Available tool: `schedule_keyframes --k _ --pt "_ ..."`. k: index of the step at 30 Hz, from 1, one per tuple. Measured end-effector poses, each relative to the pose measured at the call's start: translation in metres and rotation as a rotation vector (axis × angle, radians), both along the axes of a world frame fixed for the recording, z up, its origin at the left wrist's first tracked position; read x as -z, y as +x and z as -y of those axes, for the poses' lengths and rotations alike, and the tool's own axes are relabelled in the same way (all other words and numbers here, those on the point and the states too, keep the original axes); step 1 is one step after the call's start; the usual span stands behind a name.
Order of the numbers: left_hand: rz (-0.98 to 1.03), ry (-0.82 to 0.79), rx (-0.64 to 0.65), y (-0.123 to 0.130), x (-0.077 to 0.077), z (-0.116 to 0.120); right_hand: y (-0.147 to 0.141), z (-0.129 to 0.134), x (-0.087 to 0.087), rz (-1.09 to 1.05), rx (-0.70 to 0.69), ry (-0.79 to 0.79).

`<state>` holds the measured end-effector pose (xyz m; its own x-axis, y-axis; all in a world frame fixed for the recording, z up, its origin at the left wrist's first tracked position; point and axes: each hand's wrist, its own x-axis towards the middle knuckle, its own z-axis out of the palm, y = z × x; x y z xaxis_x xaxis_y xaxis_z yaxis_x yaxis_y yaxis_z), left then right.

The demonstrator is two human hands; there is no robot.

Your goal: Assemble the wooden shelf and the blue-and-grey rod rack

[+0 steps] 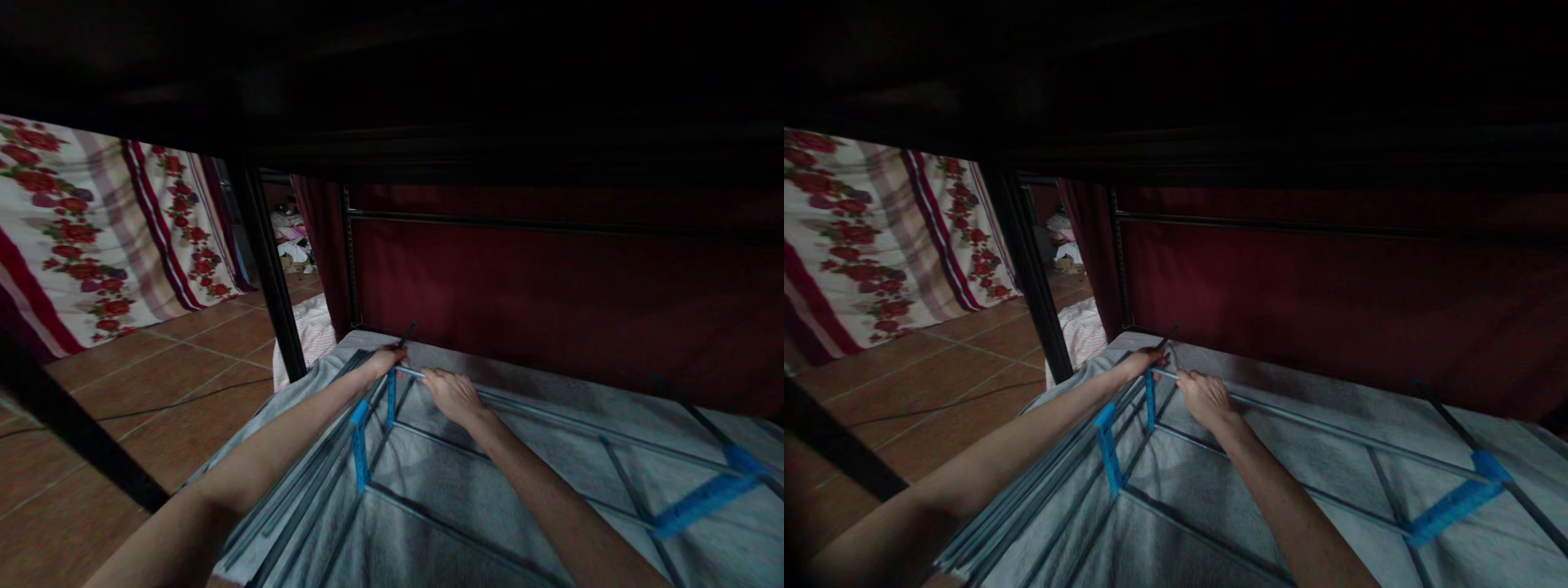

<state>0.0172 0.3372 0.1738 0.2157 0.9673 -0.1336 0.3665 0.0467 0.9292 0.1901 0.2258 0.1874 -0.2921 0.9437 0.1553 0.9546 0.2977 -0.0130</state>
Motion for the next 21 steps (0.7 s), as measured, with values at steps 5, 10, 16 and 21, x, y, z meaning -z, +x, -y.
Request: schedule_keyframes --k 5,10,16,21 --pt "-0.001 -0.018 -0.022 0.002 -0.01 0.011 0.014 0.004 -0.019 -0.074 -0.048 0.088" --pt "-0.014 -0.038 -0.054 0.004 -0.02 0.018 0.106 0.011 -0.053 -0.193 0.188 0.21" --pt "-0.002 -0.093 -0.077 0.01 -0.028 0.022 0.302 0.066 -0.068 -0.425 0.593 0.279" --pt "-0.012 -0.106 -0.064 0.011 -0.03 0.021 0.389 0.146 -0.036 -0.498 0.793 0.24"
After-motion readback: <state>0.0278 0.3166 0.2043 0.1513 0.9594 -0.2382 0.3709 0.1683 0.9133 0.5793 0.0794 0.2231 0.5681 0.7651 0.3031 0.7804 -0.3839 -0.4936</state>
